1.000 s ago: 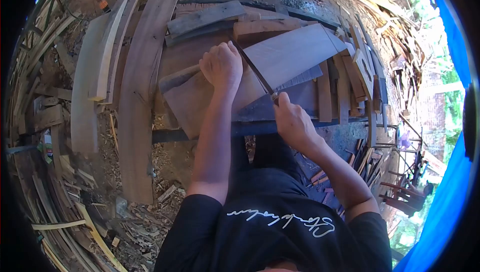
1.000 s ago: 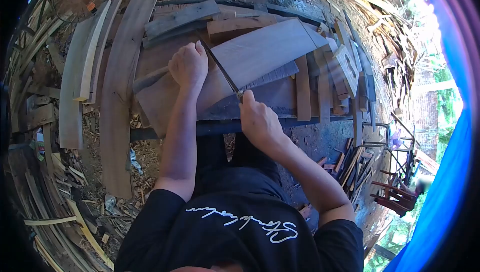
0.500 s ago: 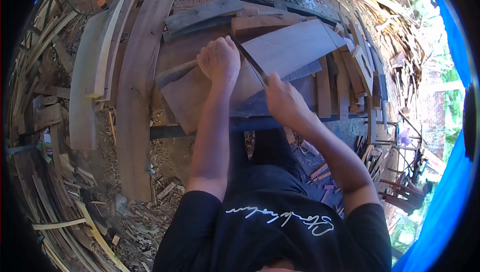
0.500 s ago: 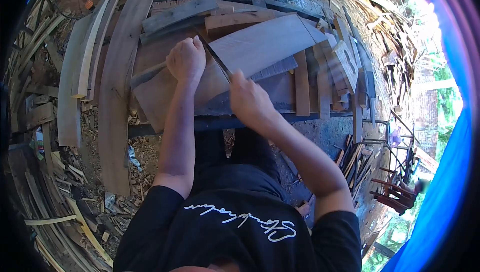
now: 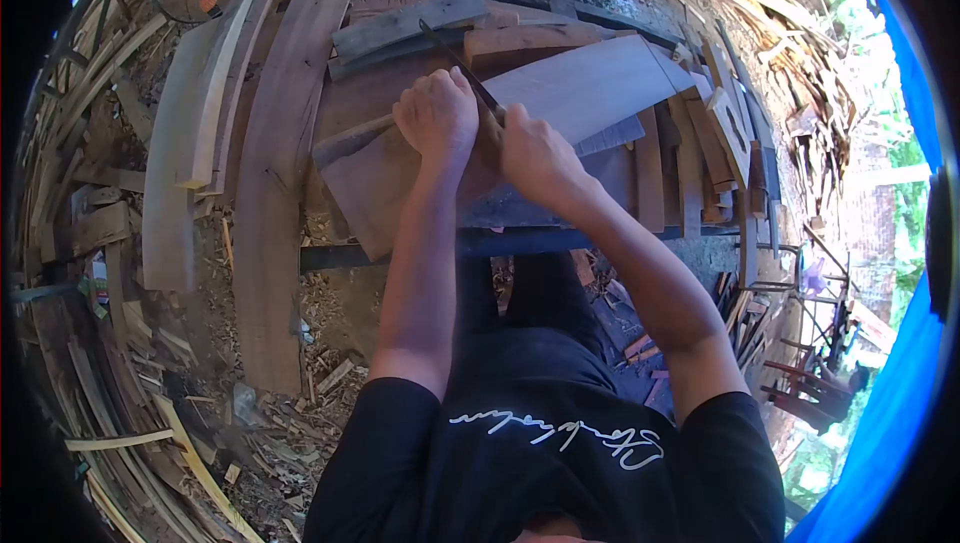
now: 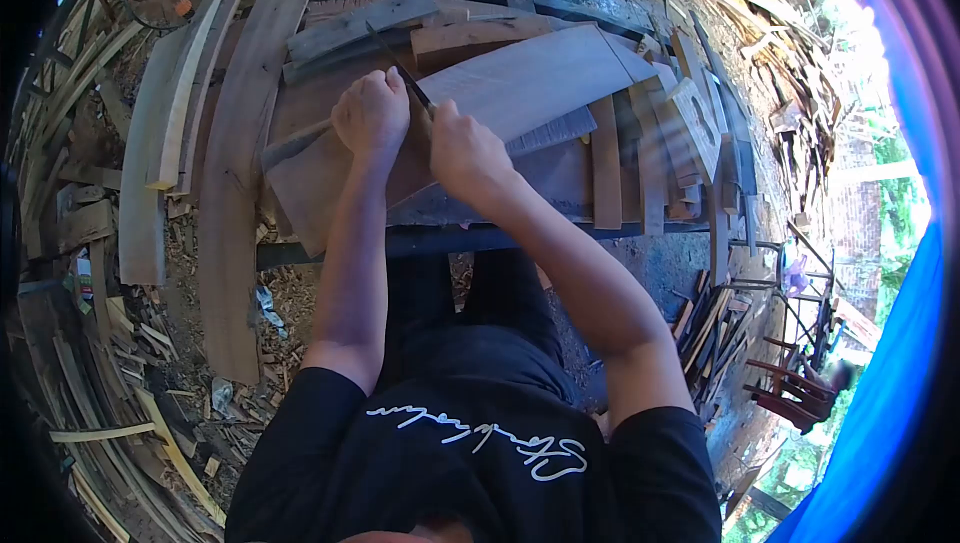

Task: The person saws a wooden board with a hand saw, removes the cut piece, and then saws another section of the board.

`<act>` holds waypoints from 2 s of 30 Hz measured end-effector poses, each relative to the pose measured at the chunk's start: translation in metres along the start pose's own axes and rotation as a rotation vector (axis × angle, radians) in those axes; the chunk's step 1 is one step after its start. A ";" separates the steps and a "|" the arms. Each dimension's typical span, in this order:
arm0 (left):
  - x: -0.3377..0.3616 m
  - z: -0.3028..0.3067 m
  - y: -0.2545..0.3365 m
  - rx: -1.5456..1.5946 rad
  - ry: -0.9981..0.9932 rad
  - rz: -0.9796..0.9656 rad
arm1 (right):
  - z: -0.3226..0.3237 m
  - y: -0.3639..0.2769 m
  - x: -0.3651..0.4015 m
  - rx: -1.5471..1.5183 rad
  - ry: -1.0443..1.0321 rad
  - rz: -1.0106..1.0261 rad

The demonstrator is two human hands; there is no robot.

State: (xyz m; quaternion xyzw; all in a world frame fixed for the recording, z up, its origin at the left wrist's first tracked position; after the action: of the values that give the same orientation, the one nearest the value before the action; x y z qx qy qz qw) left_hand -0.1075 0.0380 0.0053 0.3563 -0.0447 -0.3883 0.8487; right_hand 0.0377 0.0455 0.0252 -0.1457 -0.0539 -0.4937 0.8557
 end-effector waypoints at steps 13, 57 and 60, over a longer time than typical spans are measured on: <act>0.000 0.002 -0.001 0.014 0.011 -0.010 | -0.003 0.000 0.006 0.050 0.044 0.061; 0.001 -0.001 -0.006 0.028 -0.058 0.024 | -0.002 0.026 0.080 0.019 -0.072 -0.114; 0.000 -0.002 -0.002 0.041 -0.031 -0.002 | -0.003 0.011 0.030 0.024 0.013 0.004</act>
State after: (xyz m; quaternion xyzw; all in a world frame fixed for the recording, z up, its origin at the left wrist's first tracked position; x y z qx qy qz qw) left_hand -0.1081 0.0383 0.0024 0.3676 -0.0657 -0.3936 0.8400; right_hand 0.0622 0.0249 0.0270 -0.1322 -0.0542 -0.4922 0.8587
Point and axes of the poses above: each hand's wrist, its own x-axis away from the middle knuckle, its own z-axis out of the back of the hand, y = z × x, the point moved 8 cm from there along -x, towards the middle knuckle, and after that the axes turned 11 degrees about x, right-handed, at the moved point
